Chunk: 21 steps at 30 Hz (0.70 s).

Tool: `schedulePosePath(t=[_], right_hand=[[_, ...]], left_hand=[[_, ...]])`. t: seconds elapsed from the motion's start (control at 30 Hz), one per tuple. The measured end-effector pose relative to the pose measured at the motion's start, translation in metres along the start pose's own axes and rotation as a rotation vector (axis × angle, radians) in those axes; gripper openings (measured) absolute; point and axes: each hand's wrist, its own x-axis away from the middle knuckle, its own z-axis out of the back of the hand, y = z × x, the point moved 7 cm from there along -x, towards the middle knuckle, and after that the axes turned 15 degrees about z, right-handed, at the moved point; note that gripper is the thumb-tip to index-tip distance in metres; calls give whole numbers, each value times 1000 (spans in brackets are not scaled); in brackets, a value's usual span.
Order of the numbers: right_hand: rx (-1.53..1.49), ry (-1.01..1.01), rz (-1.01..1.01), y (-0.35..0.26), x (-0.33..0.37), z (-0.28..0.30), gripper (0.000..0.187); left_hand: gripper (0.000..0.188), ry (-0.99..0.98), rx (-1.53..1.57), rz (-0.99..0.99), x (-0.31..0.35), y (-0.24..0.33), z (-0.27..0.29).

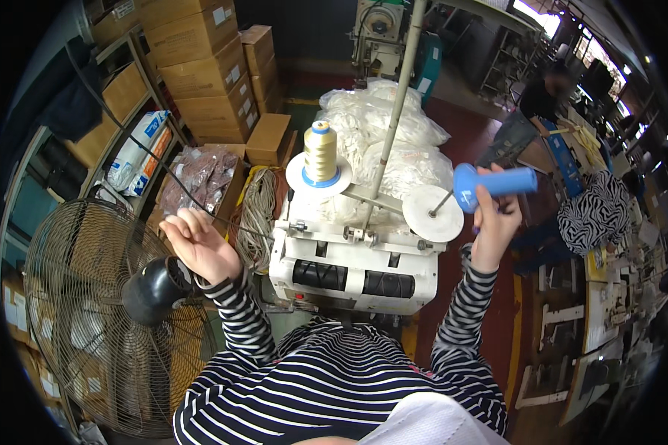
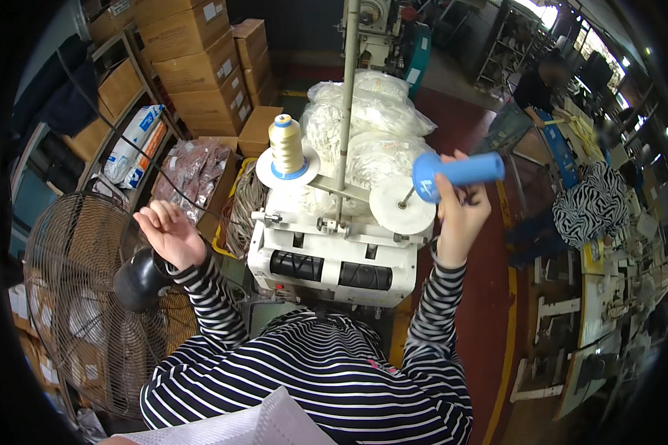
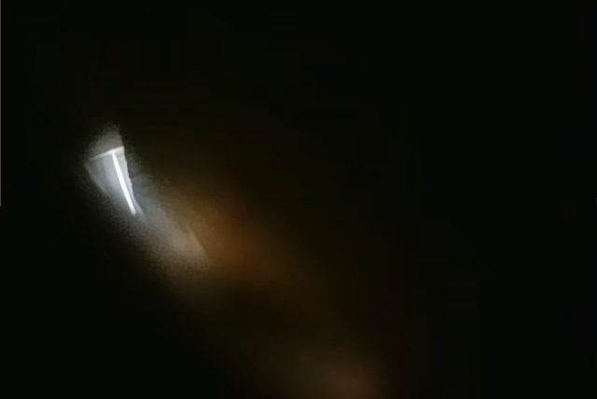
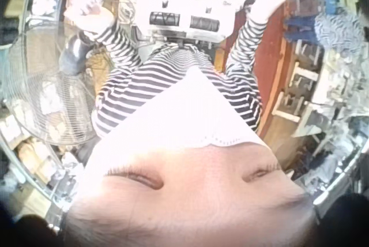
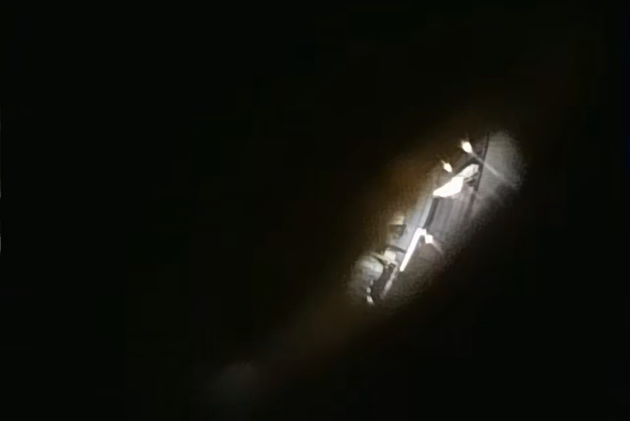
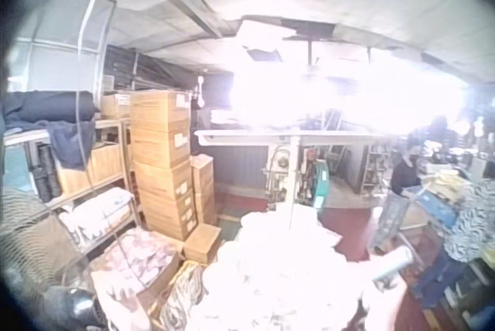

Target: The person threads a sewing machine by guiding thread from a spool through guides and tensioners, then pulls the thread through the needle area. They handle a blue plastic bobbin winder and a spool of thread, adjusting components on the machine.

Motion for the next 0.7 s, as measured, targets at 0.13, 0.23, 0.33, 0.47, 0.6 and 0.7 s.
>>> schedulePosePath(t=[0.13, 0.23, 0.33, 0.47, 0.6, 0.7], right_hand=[[337, -203, 110, 30, -12, -14, 39], [531, -326, -52, 65, 6, -19, 37], [493, -242, -91, 67, 33, -7, 43], [506, -229, 122, 35, 39, -5, 57], [387, -56, 41, 7, 59, 8, 60], [327, -23, 40, -5, 74, 8, 55]], left_hand=[[17, -101, -691, 114, -1, -52, -18], [14, -375, -1049, 0, 15, -99, -51], [17, -296, -1308, -164, 26, -115, -65], [19, -179, -1549, -228, 32, -125, -75], [11, -196, -1488, -137, 24, -140, -74], [7, -280, -1303, 27, 11, -151, -68]])
